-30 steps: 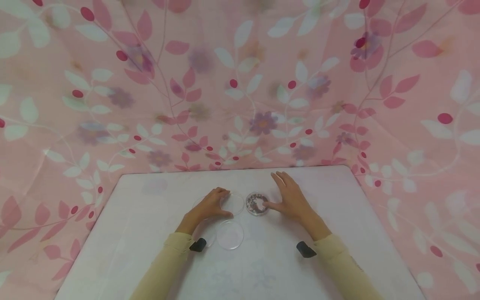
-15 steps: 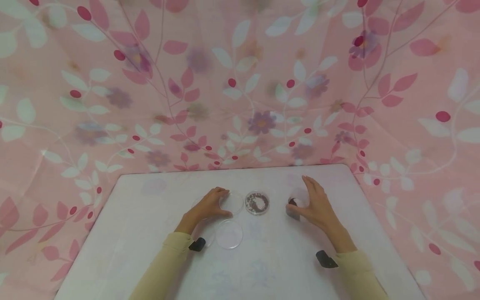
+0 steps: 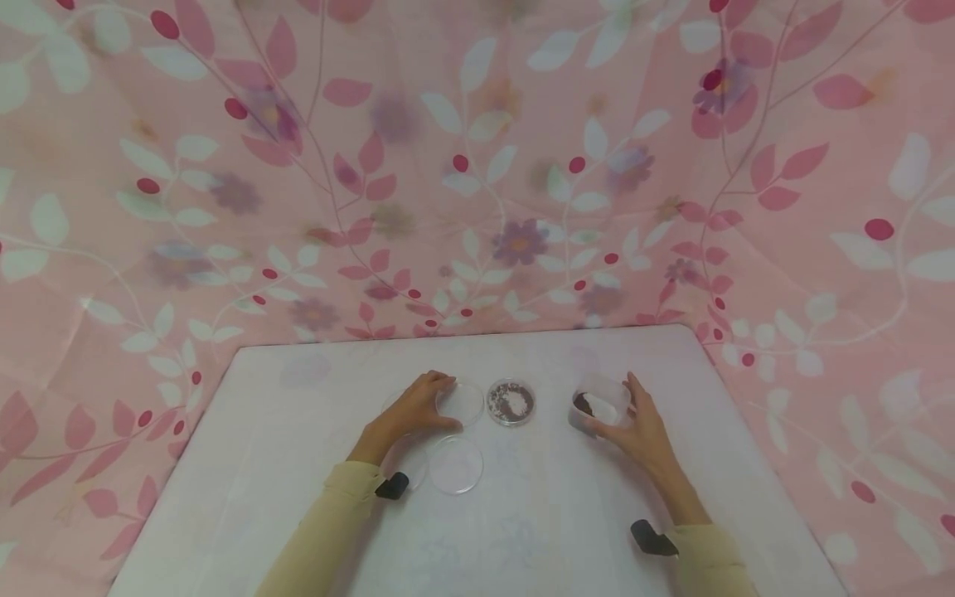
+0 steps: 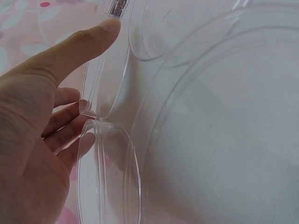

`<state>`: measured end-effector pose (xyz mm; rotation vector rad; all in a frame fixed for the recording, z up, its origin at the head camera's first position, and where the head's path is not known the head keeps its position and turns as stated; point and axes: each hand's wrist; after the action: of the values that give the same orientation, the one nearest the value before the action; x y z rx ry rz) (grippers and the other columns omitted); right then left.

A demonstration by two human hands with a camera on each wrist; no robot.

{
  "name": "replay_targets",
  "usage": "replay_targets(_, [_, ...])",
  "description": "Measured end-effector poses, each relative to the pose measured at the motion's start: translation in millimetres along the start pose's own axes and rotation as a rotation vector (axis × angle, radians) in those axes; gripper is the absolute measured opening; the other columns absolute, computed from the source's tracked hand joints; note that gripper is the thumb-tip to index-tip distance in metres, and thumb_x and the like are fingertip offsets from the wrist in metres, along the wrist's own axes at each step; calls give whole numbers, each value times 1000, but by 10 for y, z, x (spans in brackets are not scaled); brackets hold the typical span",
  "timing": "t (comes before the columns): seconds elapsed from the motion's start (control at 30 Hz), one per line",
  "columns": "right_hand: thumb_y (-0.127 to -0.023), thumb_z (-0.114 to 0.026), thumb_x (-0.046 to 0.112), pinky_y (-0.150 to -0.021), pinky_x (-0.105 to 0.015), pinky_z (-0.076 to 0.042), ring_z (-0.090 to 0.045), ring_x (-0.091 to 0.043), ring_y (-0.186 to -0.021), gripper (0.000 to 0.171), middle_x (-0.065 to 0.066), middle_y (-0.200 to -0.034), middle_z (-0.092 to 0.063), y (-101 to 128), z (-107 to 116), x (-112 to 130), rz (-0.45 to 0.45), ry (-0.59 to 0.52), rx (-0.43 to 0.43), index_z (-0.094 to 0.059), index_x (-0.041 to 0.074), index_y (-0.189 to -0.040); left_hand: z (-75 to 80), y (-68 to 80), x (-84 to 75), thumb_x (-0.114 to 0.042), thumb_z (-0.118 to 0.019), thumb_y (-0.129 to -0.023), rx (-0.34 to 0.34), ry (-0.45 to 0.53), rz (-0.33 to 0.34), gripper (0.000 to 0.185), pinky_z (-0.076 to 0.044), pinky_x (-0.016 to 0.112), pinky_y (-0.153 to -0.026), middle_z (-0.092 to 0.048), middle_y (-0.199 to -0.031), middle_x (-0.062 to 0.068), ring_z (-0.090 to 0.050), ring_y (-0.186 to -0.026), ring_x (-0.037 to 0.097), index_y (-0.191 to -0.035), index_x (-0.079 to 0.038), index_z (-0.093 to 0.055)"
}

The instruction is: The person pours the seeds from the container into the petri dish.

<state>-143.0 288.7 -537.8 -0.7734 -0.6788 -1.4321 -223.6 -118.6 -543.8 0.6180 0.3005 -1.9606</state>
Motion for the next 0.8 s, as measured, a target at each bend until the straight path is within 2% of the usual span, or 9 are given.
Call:
replay_targets(0.13, [-78, -83, 34, -109, -63, -33, -33, -52, -139, 117, -29, -158, -22, -2, -47, -71, -63, -47, 22, -3, 11, -159, -1, 4, 1, -49, -86, -70, -8, 4, -4, 89, -41, 42, -113, -52, -137, 9, -47, -129, 24, -141, -8, -53])
replay_targets(0.27, [-78, -83, 32, -110, -60, -34, -35, -49, -139, 114, -28, -156, -28, 1, -92, -118, -100, -96, 24, -5, 11, -158, -4, 6, 3, -49, -85, -70, -7, 8, 0, 89, -40, 42, -113, -52, -137, 9, -47, -130, 24, -142, -9, -52])
replay_targets(0.3, [-79, -83, 32, -110, -58, -35, -36, -47, -140, 113, -28, -155, -29, 3, -101, -124, -107, -99, 23, -6, 11, -158, -5, 6, 4, -49, -85, -70, -6, 9, 3, 89, -40, 42, -113, -52, -137, 8, -47, -130, 23, -142, -9, -52])
replay_targets(0.37, [-78, -83, 35, -111, -45, -39, -36, -41, -141, 111, -24, -155, -32, 11, -115, -131, -119, -101, 24, -9, 10, -158, -7, 4, 6, -49, -85, -70, -5, 10, 7, 89, -40, 41, -114, -52, -138, 8, -47, -130, 23, -142, -10, -51])
replay_targets(0.4, [-78, -83, 36, -112, -44, -38, -35, -40, -142, 110, -24, -156, -32, 15, -121, -133, -123, -103, 24, -10, 10, -158, -7, 4, 4, -49, -85, -70, -5, 11, 8, 89, -40, 42, -114, -52, -138, 8, -47, -130, 23, -143, -10, -51])
replay_targets(0.53, [-79, -82, 37, -114, -49, -36, -34, -39, -143, 109, -23, -156, -33, 12, -141, -142, -133, -118, 21, -12, 8, -157, -6, 4, 0, -50, -85, -70, -5, 10, 13, 90, -40, 42, -114, -52, -138, 7, -47, -131, 23, -143, -10, -51])
replay_targets(0.6, [-79, -82, 36, -113, -61, -30, -33, -42, -143, 109, -25, -156, -32, 3, -148, -147, -133, -128, 16, -12, 5, -156, -5, 6, 0, -50, -85, -70, -5, 12, 11, 89, -40, 42, -113, -52, -138, 8, -47, -131, 23, -143, -10, -51])
replay_targets(0.8, [-80, -81, 37, -113, -60, -29, -34, -41, -143, 107, -23, -156, -33, -1, -163, -154, -142, -123, 18, -13, 5, -156, -7, 6, 2, -49, -86, -70, -9, 12, 1, 90, -41, 42, -113, -52, -137, 9, -47, -130, 24, -142, -9, -52])
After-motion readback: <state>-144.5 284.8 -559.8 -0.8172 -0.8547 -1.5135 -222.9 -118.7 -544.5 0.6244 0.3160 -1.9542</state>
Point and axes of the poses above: each hand's wrist, its own y-axis away from the middle knuckle, its own z-axis out of the back of the hand, x = y × z
